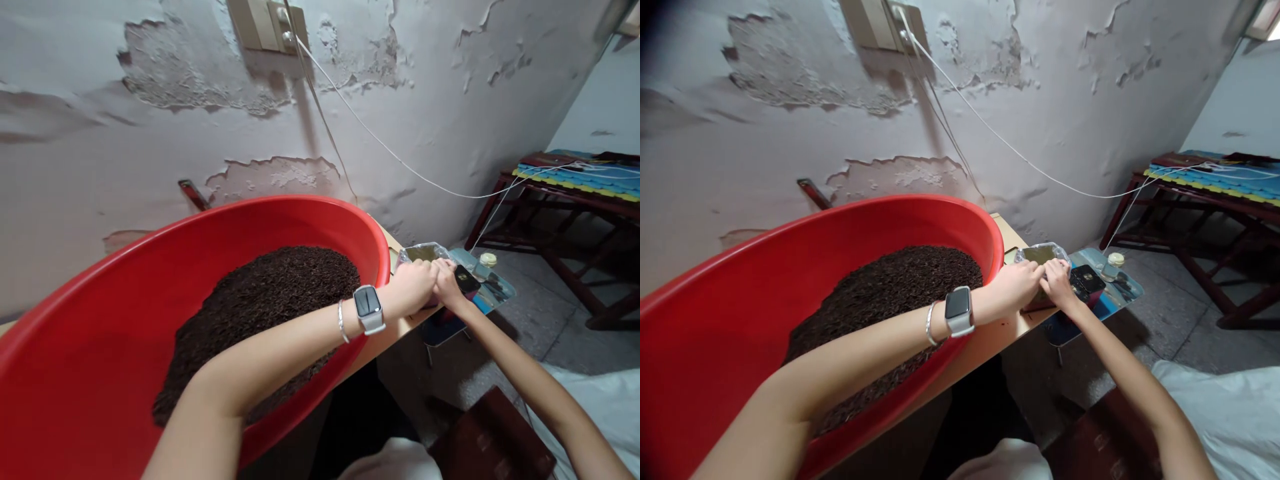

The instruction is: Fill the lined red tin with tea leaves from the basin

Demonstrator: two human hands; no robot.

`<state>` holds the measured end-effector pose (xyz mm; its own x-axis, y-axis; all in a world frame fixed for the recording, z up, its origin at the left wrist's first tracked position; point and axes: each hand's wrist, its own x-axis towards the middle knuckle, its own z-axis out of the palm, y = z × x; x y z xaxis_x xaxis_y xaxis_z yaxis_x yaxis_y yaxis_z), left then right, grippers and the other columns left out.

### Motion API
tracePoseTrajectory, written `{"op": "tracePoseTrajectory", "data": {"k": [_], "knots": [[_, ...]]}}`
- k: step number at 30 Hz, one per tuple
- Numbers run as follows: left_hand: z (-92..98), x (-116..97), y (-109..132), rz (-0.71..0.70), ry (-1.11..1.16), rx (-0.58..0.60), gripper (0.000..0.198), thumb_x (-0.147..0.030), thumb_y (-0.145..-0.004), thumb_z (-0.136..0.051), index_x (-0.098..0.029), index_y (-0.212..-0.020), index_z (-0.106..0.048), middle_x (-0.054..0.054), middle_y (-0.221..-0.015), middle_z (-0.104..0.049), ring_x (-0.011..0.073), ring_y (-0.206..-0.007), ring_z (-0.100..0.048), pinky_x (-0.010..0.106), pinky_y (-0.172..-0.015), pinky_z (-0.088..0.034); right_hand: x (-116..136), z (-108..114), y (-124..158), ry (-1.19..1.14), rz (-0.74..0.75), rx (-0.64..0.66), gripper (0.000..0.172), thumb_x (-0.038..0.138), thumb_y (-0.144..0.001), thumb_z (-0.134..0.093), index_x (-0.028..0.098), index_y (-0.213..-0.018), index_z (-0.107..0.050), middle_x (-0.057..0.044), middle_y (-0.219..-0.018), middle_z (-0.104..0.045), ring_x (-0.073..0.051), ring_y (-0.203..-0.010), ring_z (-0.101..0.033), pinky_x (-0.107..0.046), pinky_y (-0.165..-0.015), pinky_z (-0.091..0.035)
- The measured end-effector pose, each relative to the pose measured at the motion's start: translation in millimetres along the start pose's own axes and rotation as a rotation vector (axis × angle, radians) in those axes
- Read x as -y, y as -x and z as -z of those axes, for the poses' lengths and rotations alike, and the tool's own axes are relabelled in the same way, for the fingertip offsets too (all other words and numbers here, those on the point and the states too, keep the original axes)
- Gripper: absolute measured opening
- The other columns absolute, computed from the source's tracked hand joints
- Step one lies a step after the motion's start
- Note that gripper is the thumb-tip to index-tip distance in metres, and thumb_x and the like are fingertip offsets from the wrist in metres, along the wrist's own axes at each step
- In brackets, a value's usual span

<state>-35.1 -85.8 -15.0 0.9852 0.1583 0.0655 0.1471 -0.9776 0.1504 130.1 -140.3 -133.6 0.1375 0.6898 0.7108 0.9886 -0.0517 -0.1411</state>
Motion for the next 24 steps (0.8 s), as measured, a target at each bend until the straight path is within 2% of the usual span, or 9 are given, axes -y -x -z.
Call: {"op": "tracePoseTrajectory", "data": {"k": [4,7,10,12,13,15,18,21,24], "knots": [[-13.7,38,-14,-0.037,-0.134,0.018,0.025,-0.032,-0.092,-0.052,-0.013,-0.104,-0.062,0.017,-0.111,-0.062,0.0282,-0.106,-0.055,0.035,-0.084,-0.045,8,-1,8,0.017,0.055,0.052,0.016,0.023,-0.091,-0.045,0.021,-0.076,-0.05,-0.005,-0.076,-0.057,-0.022,-0.08,-0.051,-0.038,-0.083,-0.034],[-24.4,47,-18,-0.057,-0.162,0.042,0.014,-0.024,-0.09,-0.055,-0.015,-0.089,-0.066,0.013,-0.1,-0.066,0.0266,-0.105,-0.053,0.036,-0.091,-0.04,9,5,18,0.03,0.088,0.071,0.009,0.027,-0.09,-0.052,0.019,-0.092,-0.055,-0.009,-0.091,-0.062,-0.025,-0.094,-0.055,-0.04,-0.088,-0.036],[-28.8,49,-24,-0.095,-0.193,0.068,0.017,-0.014,-0.087,-0.053,-0.016,-0.078,-0.068,0.013,-0.092,-0.068,0.0259,-0.102,-0.054,0.038,-0.095,-0.036,1,16,30,0.019,0.087,0.041,0.035,0.04,-0.086,-0.061,0.019,-0.113,-0.054,-0.015,-0.117,-0.059,-0.031,-0.118,-0.048,-0.046,-0.098,-0.036],[-26.8,52,-27,-0.142,-0.242,0.102,0.011,-0.016,-0.084,-0.059,-0.015,-0.085,-0.07,0.014,-0.103,-0.066,0.0274,-0.108,-0.052,0.037,-0.094,-0.036,-7,26,33,-0.064,0.026,-0.009,0.053,0.048,-0.083,-0.062,0.02,-0.125,-0.049,-0.016,-0.129,-0.053,-0.032,-0.127,-0.043,-0.05,-0.103,-0.035],[-24.6,55,-29,-0.166,-0.262,0.113,0.014,-0.022,-0.082,-0.064,-0.014,-0.093,-0.069,0.016,-0.112,-0.063,0.0285,-0.112,-0.05,0.037,-0.093,-0.038,-11,31,32,-0.123,-0.031,-0.035,0.057,0.05,-0.084,-0.06,0.02,-0.129,-0.047,-0.017,-0.133,-0.051,-0.031,-0.129,-0.041,-0.05,-0.105,-0.034],[-19.3,59,-31,-0.172,-0.279,0.089,0.047,-0.039,-0.076,-0.072,-0.012,-0.113,-0.063,0.019,-0.13,-0.053,0.0309,-0.121,-0.045,0.036,-0.094,-0.04,-17,36,26,-0.237,-0.178,-0.056,0.057,0.052,-0.088,-0.052,0.021,-0.135,-0.043,-0.016,-0.14,-0.047,-0.028,-0.132,-0.04,-0.05,-0.108,-0.033],[-14.2,59,-33,-0.07,-0.27,-0.002,0.09,-0.06,-0.07,-0.072,-0.005,-0.135,-0.042,0.026,-0.141,-0.04,0.0344,-0.129,-0.039,0.039,-0.099,-0.038,-23,33,15,-0.388,-0.35,0.016,0.057,0.055,-0.091,-0.042,0.021,-0.136,-0.046,-0.014,-0.145,-0.044,-0.027,-0.135,-0.04,-0.048,-0.112,-0.03],[-16.4,48,-35,0.052,-0.334,0.097,0.104,-0.052,-0.064,-0.08,-0.001,-0.142,-0.033,0.031,-0.143,-0.036,0.0402,-0.129,-0.04,0.045,-0.103,-0.033,-27,18,15,-0.498,-0.479,0.047,0.057,0.057,-0.089,-0.042,0.022,-0.133,-0.052,-0.012,-0.141,-0.05,-0.026,-0.13,-0.046,-0.045,-0.109,-0.035],[-22.2,34,-38,0.193,-0.352,0.195,0.098,-0.033,-0.064,-0.083,-0.005,-0.144,-0.033,0.033,-0.149,-0.027,0.0429,-0.122,-0.048,0.046,-0.096,-0.04,-30,7,20,-0.459,-0.672,-0.027,0.055,0.054,-0.086,-0.041,0.017,-0.124,-0.057,-0.014,-0.122,-0.064,-0.028,-0.109,-0.061,-0.043,-0.092,-0.047]]}}
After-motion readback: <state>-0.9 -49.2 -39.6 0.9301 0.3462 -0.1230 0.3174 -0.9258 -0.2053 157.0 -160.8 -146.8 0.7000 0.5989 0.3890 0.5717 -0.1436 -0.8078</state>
